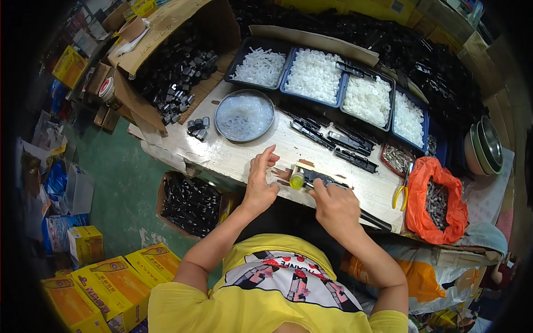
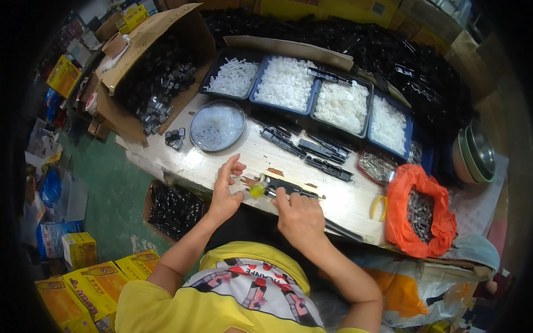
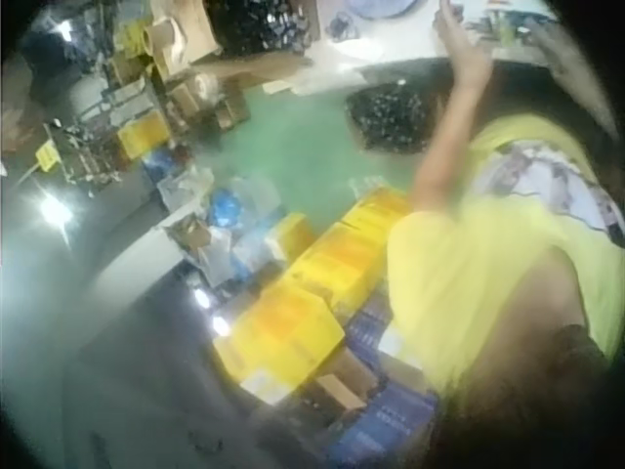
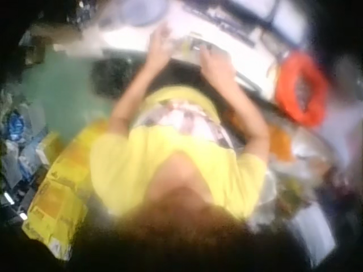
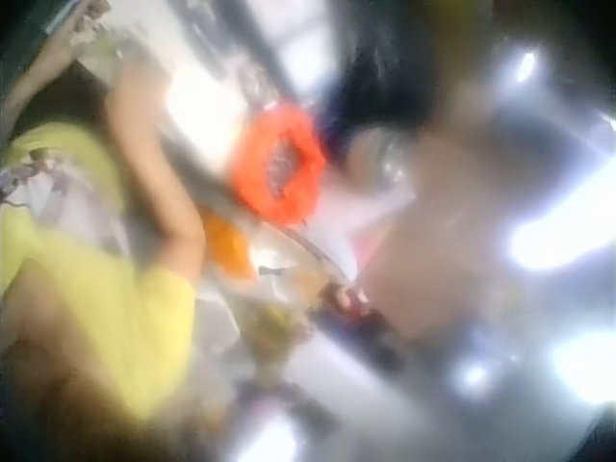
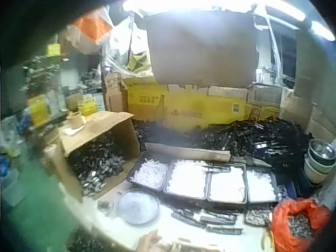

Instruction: The person assembles small metal lock cylinders at a cluttered workbench. They pick up a lock body, insert a metal pin, and use a hammer to tap it into place. The person then inserts a white plastic component and secures it with another hammer strike. The finished lock is placed into a cardboard box below the table. This process is repeated for multiple units.

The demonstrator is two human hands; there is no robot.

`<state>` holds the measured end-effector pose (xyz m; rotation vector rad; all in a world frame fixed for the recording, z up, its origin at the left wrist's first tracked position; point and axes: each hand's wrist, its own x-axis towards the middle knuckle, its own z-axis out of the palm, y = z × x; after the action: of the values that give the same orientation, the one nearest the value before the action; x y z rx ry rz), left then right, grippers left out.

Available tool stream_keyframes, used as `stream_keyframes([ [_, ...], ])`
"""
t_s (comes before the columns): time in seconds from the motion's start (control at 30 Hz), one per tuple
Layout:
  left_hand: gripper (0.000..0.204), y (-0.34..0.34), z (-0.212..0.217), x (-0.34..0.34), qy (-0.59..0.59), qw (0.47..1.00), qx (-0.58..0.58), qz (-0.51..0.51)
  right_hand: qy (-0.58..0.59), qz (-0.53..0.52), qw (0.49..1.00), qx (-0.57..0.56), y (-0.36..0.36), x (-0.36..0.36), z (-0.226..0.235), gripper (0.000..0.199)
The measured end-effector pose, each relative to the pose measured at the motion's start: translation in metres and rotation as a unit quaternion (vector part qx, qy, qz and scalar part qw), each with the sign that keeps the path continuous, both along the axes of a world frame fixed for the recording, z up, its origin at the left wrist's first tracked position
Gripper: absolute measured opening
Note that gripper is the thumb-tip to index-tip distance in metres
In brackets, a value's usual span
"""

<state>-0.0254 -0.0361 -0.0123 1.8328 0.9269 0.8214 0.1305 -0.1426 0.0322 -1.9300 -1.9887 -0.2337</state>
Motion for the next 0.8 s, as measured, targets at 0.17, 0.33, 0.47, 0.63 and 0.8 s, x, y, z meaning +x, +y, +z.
stream_keyframes([
  [0.17,0.069,0.001,0.009,0.010,0.023,0.997,0.061,-0.051,0.066,-0.066,0.996,0.006,-0.007,0.016,-0.008,0.018],
  [0.33,0.056,-0.003,0.017,0.030,0.056,0.985,0.118,-0.108,0.063,-0.243,0.967,0.039,-0.050,0.064,-0.024,0.019],
  [0.47,0.049,-0.013,0.014,0.059,0.057,0.948,0.244,-0.194,0.026,-0.341,0.939,-0.030,-0.079,0.084,-0.035,0.022],
  [0.63,0.042,-0.007,0.002,0.079,0.050,0.921,0.278,-0.268,0.055,-0.277,0.957,0.065,-0.083,0.113,-0.044,0.022],
  [0.8,0.034,0.007,0.012,0.073,-0.146,0.970,-0.086,-0.173,-0.032,-0.399,0.916,0.001,-0.084,0.144,-0.046,0.023],
])
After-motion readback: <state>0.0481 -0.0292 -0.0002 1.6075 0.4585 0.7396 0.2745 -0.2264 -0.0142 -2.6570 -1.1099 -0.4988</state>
